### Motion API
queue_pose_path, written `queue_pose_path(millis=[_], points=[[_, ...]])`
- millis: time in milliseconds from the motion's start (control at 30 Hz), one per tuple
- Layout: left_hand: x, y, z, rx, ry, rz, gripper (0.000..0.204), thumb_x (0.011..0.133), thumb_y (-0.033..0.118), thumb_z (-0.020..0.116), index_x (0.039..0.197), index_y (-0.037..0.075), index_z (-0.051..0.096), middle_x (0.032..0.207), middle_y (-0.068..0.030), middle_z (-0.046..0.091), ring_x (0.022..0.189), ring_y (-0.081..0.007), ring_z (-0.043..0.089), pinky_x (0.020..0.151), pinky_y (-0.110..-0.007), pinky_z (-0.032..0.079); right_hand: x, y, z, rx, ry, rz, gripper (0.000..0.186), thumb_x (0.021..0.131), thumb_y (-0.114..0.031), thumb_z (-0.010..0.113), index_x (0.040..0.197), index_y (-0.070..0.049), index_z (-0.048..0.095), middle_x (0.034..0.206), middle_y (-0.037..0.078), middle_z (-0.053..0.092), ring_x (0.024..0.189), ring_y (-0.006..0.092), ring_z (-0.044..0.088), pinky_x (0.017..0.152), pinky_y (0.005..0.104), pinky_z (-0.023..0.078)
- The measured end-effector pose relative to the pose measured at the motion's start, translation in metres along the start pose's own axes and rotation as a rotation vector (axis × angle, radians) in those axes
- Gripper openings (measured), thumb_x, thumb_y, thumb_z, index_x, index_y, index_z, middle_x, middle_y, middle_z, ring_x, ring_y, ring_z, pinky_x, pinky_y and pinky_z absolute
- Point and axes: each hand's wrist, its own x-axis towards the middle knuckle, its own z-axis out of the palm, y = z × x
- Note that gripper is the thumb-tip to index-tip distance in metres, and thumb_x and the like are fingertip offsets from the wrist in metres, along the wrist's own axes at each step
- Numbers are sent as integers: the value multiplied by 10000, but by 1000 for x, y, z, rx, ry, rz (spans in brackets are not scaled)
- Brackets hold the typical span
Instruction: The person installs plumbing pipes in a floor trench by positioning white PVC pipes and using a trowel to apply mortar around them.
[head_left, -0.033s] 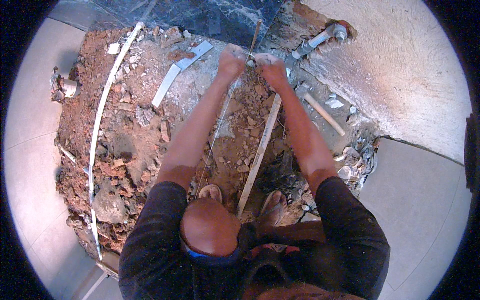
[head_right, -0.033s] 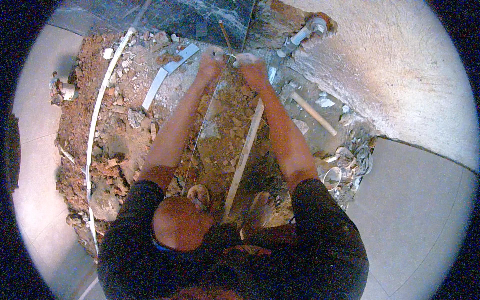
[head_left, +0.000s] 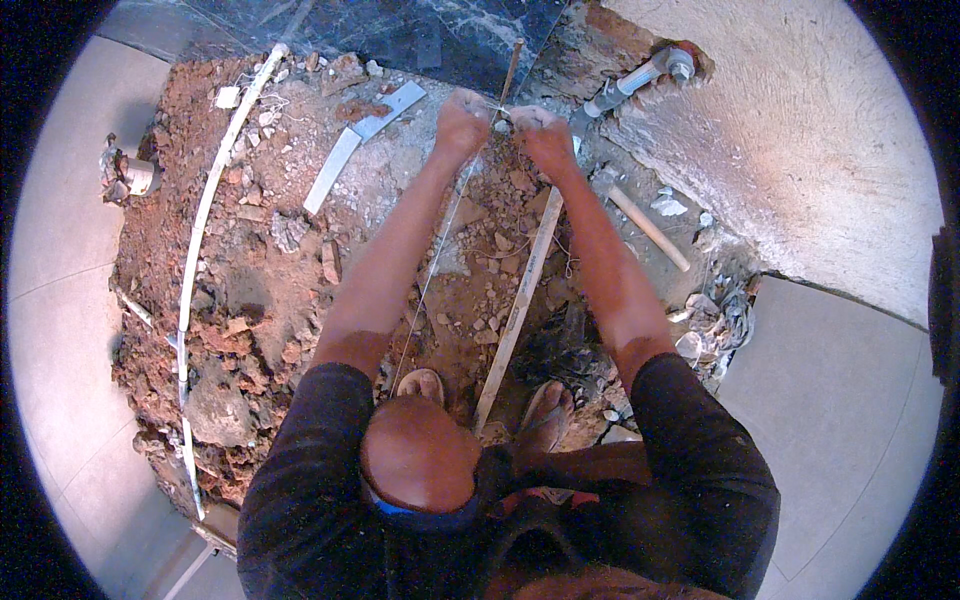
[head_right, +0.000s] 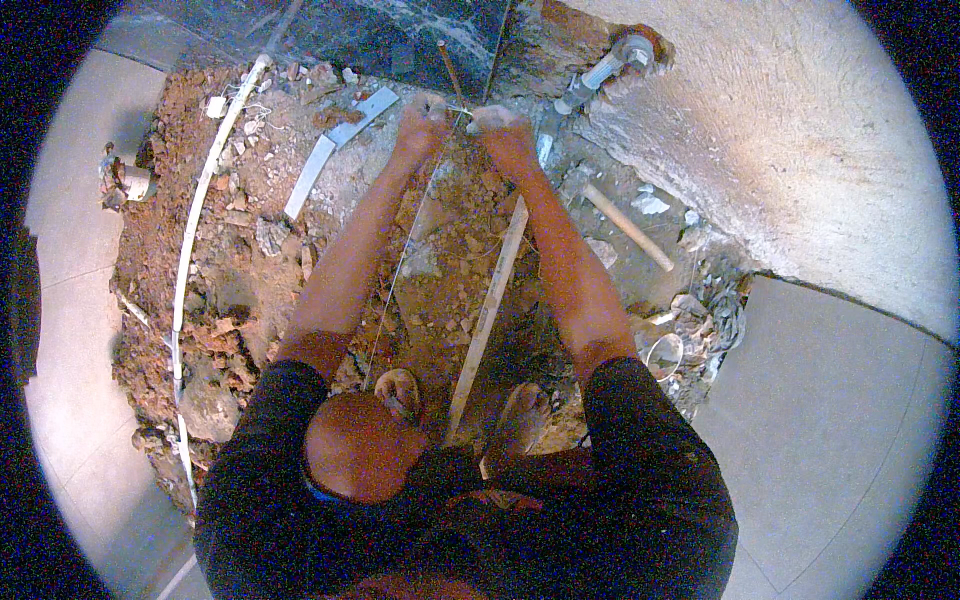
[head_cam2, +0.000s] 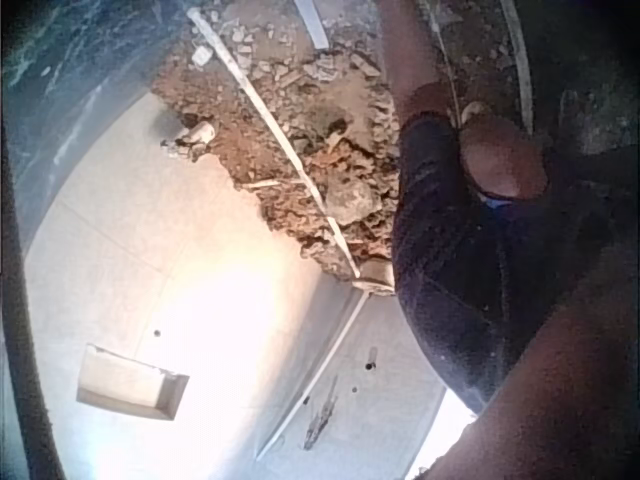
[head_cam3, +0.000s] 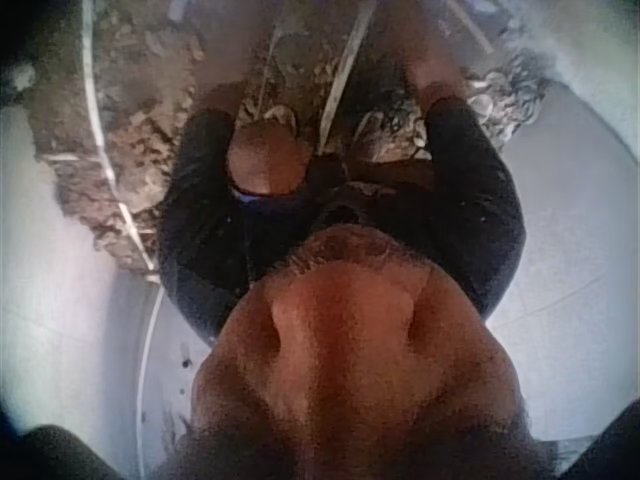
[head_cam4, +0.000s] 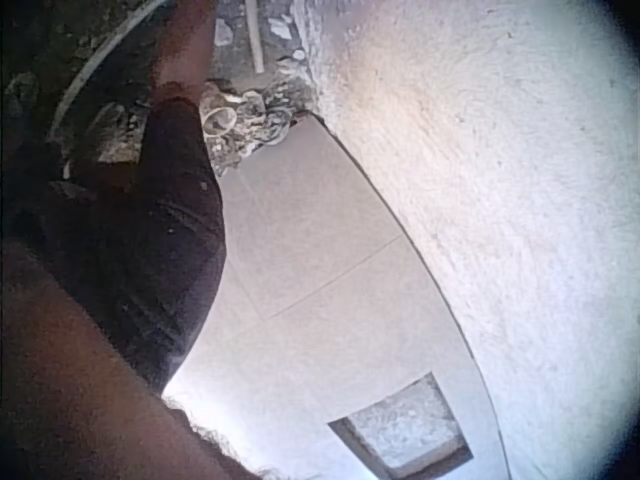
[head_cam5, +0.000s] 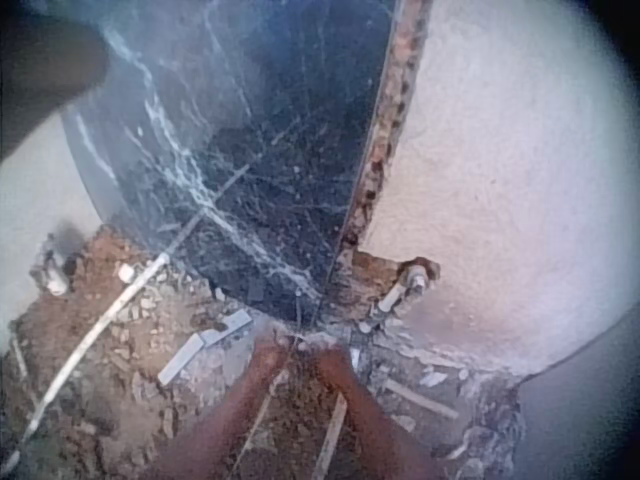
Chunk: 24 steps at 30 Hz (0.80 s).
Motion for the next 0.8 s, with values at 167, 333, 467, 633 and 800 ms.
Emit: queue_pose_path(millis=[167, 333, 467, 633, 800], points=[[-1, -14, -1, -396, 8, -149, 62, 786, 98, 617, 814, 50, 588, 691, -69, 604, 612, -191, 592, 509, -324, 461, 6, -13, 2, 218, -35, 258, 280, 906, -281, 558, 942, -34, 685, 893, 142, 693, 832, 298, 667, 775, 379, 507], [6, 10, -4, -741, -124, -452, 114, 887, 89, 521, 775, 80, 537, 668, -25, 525, 529, -128, 475, 416, -272, 345, 7, -4, -3, 19, -19, -7, 223, 870, -223, 581, 969, -42, 665, 900, 131, 671, 833, 337, 648, 760, 431, 511], [9, 22, -5, -866, -86, -651, 141, 901, 91, 505, 760, 91, 502, 683, -27, 504, 516, -122, 441, 399, -262, 312, 15, 7, 2, -266, -57, -234, 216, 837, -157, 576, 1019, -57, 638, 980, 147, 633, 880, 366, 625, 765, 467, 510], [12, 10, 1, -941, -124, -629, 156, 903, 124, 533, 751, 96, 514, 687, -35, 514, 529, -134, 459, 401, -275, 327, 20, 24, 19, -449, -134, 19, 279, 777, -105, 595, 1052, -64, 615, 1072, 184, 606, 919, 396, 615, 793, 471, 509], [7, 7, -10, -837, -133, -573, 127, 894, 110, 532, 767, 103, 542, 664, -36, 510, 493, -147, 453, 406, -315, 365, 17, -7, 14, -335, -38, 47, 170, 829, -120, 558, 976, -67, 623, 944, 196, 616, 843, 405, 609, 748, 491, 494]])
